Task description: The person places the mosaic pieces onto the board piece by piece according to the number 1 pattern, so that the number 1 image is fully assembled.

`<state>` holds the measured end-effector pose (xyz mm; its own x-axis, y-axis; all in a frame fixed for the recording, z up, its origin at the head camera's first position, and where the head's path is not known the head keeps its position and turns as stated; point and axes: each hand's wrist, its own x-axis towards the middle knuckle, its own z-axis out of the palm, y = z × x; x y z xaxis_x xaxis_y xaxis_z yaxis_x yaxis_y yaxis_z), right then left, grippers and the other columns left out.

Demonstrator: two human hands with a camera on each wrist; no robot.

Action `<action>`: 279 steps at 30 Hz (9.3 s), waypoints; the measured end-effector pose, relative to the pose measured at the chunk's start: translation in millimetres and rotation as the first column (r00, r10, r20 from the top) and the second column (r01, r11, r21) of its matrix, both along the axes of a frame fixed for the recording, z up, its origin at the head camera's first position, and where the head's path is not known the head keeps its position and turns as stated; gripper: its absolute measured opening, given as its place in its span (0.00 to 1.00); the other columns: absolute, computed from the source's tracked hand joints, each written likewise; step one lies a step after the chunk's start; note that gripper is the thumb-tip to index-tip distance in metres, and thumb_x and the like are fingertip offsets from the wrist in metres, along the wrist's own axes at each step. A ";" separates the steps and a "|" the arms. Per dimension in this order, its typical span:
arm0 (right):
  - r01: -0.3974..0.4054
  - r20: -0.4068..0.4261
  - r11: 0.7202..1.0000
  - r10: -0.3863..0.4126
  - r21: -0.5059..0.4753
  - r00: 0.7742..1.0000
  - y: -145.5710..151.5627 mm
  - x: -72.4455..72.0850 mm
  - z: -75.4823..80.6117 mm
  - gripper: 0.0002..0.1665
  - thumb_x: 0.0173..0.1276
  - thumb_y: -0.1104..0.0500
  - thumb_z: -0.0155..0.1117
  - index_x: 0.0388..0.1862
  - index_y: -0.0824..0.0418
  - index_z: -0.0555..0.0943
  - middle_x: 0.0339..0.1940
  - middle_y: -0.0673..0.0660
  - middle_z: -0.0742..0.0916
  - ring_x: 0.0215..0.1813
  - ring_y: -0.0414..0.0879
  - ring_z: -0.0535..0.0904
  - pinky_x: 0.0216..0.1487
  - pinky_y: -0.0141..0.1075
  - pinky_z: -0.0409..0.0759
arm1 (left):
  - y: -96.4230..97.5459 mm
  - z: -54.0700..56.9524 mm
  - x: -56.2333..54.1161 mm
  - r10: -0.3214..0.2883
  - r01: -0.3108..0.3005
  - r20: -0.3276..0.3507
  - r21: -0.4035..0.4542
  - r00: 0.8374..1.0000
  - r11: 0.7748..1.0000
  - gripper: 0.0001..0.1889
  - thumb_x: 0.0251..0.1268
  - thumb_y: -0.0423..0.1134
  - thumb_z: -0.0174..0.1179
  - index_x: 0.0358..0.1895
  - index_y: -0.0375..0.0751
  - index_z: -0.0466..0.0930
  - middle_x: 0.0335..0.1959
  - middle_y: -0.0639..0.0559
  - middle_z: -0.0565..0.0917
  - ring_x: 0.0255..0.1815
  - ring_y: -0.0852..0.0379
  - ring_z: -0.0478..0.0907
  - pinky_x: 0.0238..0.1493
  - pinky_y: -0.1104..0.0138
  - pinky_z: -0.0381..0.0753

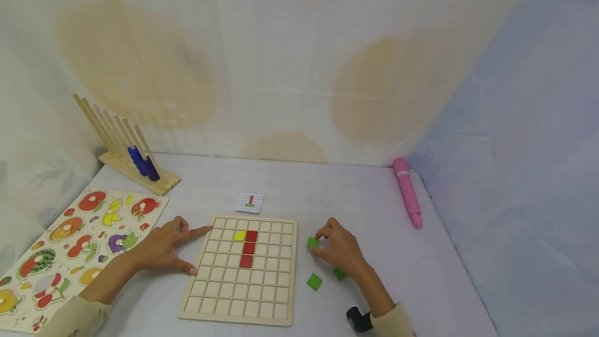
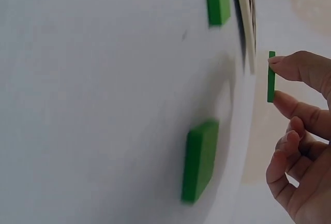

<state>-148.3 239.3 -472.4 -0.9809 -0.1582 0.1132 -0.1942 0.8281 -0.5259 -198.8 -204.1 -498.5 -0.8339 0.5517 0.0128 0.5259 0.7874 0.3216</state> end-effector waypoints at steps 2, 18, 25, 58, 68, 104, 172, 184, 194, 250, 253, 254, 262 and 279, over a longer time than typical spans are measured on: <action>-0.029 -0.012 1.000 0.029 0.007 1.000 -9.0 2.1 1.1 0.12 0.51 0.59 0.80 0.33 0.56 0.86 0.34 0.47 0.76 0.37 0.41 0.72 0.35 0.31 0.72 | 0.0 -0.3 -0.1 0.000 0.000 0.001 0.001 1.000 1.000 0.53 0.31 0.82 0.64 0.71 0.69 0.68 0.39 0.57 0.64 0.34 0.60 0.58 0.34 0.64 0.58; -0.257 -0.028 0.966 0.258 0.036 0.966 -75.0 16.8 -0.6 0.12 0.52 0.53 0.79 0.34 0.55 0.87 0.33 0.44 0.74 0.33 0.34 0.68 0.34 0.26 0.71 | 0.1 -3.1 -1.8 0.007 -0.007 0.013 -0.004 1.000 1.000 0.54 0.30 0.83 0.63 0.71 0.70 0.68 0.40 0.56 0.64 0.35 0.59 0.59 0.35 0.63 0.58; -0.350 -0.033 0.937 0.350 0.008 0.936 -100.6 19.2 -2.8 0.11 0.53 0.53 0.78 0.34 0.55 0.87 0.32 0.45 0.73 0.31 0.31 0.66 0.31 0.24 0.68 | -0.5 -1.8 0.2 0.007 -0.007 0.015 0.003 1.000 1.000 0.54 0.31 0.81 0.65 0.71 0.69 0.69 0.39 0.56 0.64 0.35 0.59 0.59 0.35 0.63 0.58; -0.389 -0.108 0.864 0.441 0.319 0.891 -152.9 19.8 -1.0 0.20 0.56 0.39 0.76 0.38 0.51 0.87 0.34 0.43 0.75 0.27 0.31 0.66 0.31 0.23 0.66 | 2.7 0.2 -3.6 -0.001 0.001 0.009 -0.009 1.000 1.000 0.54 0.31 0.83 0.63 0.72 0.68 0.68 0.39 0.57 0.63 0.35 0.60 0.59 0.35 0.64 0.58; -0.330 0.007 0.934 0.332 0.137 0.943 -118.4 20.5 3.5 0.31 0.46 0.36 0.80 0.46 0.51 0.84 0.36 0.43 0.75 0.31 0.32 0.66 0.31 0.24 0.67 | 1.9 0.7 -1.0 0.000 0.000 -0.003 -0.003 1.000 1.000 0.54 0.31 0.82 0.64 0.71 0.68 0.69 0.39 0.56 0.64 0.35 0.60 0.59 0.34 0.64 0.58; -0.002 0.099 0.999 0.006 -0.045 0.995 27.1 54.0 -4.2 0.32 0.42 0.44 0.84 0.46 0.54 0.85 0.33 0.48 0.72 0.34 0.38 0.66 0.33 0.29 0.68 | -0.5 0.7 -0.6 0.008 -0.008 0.011 -0.008 1.000 1.000 0.54 0.31 0.83 0.63 0.71 0.67 0.69 0.39 0.55 0.64 0.35 0.59 0.58 0.34 0.64 0.57; -0.252 0.015 0.961 0.255 -0.109 0.967 -86.6 34.9 -1.7 0.11 0.52 0.56 0.77 0.35 0.54 0.86 0.35 0.47 0.76 0.37 0.38 0.73 0.38 0.27 0.73 | 0.4 -0.9 0.2 0.012 -0.012 0.030 -0.015 0.999 1.000 0.54 0.31 0.83 0.63 0.72 0.68 0.68 0.40 0.56 0.64 0.36 0.59 0.59 0.36 0.63 0.58; -0.354 -0.028 0.935 0.354 0.015 0.935 -119.7 30.8 -8.1 0.10 0.55 0.54 0.75 0.36 0.55 0.88 0.32 0.43 0.72 0.31 0.30 0.66 0.32 0.23 0.68 | 1.8 -3.0 3.4 0.017 -0.017 0.023 0.004 1.000 1.000 0.53 0.31 0.81 0.65 0.71 0.68 0.69 0.39 0.57 0.62 0.35 0.60 0.58 0.35 0.64 0.56; -0.353 -0.052 0.930 0.359 0.103 0.932 -130.2 28.8 -11.3 0.12 0.57 0.51 0.76 0.37 0.54 0.87 0.33 0.42 0.74 0.30 0.31 0.65 0.31 0.23 0.67 | 1.9 0.6 1.0 0.010 -0.010 0.012 0.004 1.000 1.000 0.53 0.32 0.81 0.65 0.71 0.68 0.69 0.39 0.57 0.63 0.35 0.60 0.58 0.34 0.64 0.56; -0.065 0.036 0.998 0.065 0.014 0.997 -4.8 63.2 -10.1 0.29 0.43 0.45 0.84 0.43 0.54 0.84 0.37 0.42 0.73 0.39 0.36 0.70 0.39 0.29 0.75 | -0.4 1.0 1.1 0.022 -0.022 0.043 -0.002 0.999 1.000 0.54 0.31 0.81 0.65 0.71 0.67 0.69 0.39 0.56 0.65 0.34 0.60 0.59 0.35 0.64 0.59; -0.057 0.041 0.998 0.056 0.017 0.998 -3.3 64.0 -10.2 0.28 0.42 0.45 0.84 0.41 0.54 0.84 0.37 0.42 0.73 0.38 0.36 0.69 0.38 0.29 0.74 | -0.6 0.4 0.7 0.021 -0.021 0.047 -0.002 0.999 1.000 0.54 0.31 0.81 0.65 0.71 0.67 0.69 0.39 0.56 0.65 0.35 0.59 0.59 0.35 0.64 0.59; -0.055 0.043 0.998 0.054 0.016 0.998 -3.0 64.3 -10.0 0.27 0.42 0.46 0.84 0.40 0.54 0.84 0.36 0.42 0.73 0.37 0.36 0.69 0.38 0.29 0.74 | -0.5 0.5 0.6 0.020 -0.020 0.048 -0.004 0.999 1.000 0.54 0.31 0.81 0.65 0.71 0.67 0.69 0.39 0.56 0.65 0.34 0.59 0.59 0.35 0.64 0.59; -0.062 0.037 0.998 0.061 0.020 0.997 -2.6 66.4 -11.8 0.22 0.44 0.51 0.84 0.36 0.56 0.85 0.35 0.43 0.73 0.36 0.35 0.69 0.38 0.29 0.74 | 0.7 1.7 0.8 0.019 -0.019 0.054 -0.009 0.998 1.000 0.54 0.31 0.81 0.65 0.72 0.67 0.68 0.39 0.56 0.65 0.35 0.59 0.59 0.36 0.64 0.59; -0.081 -0.070 0.997 0.081 0.011 0.994 -12.6 64.9 -12.4 0.13 0.48 0.60 0.80 0.32 0.55 0.84 0.34 0.42 0.74 0.40 0.35 0.76 0.43 0.31 0.79 | 1.0 2.1 0.7 0.016 -0.016 0.044 -0.005 0.999 1.000 0.54 0.31 0.81 0.65 0.72 0.68 0.68 0.39 0.56 0.64 0.35 0.60 0.59 0.36 0.64 0.59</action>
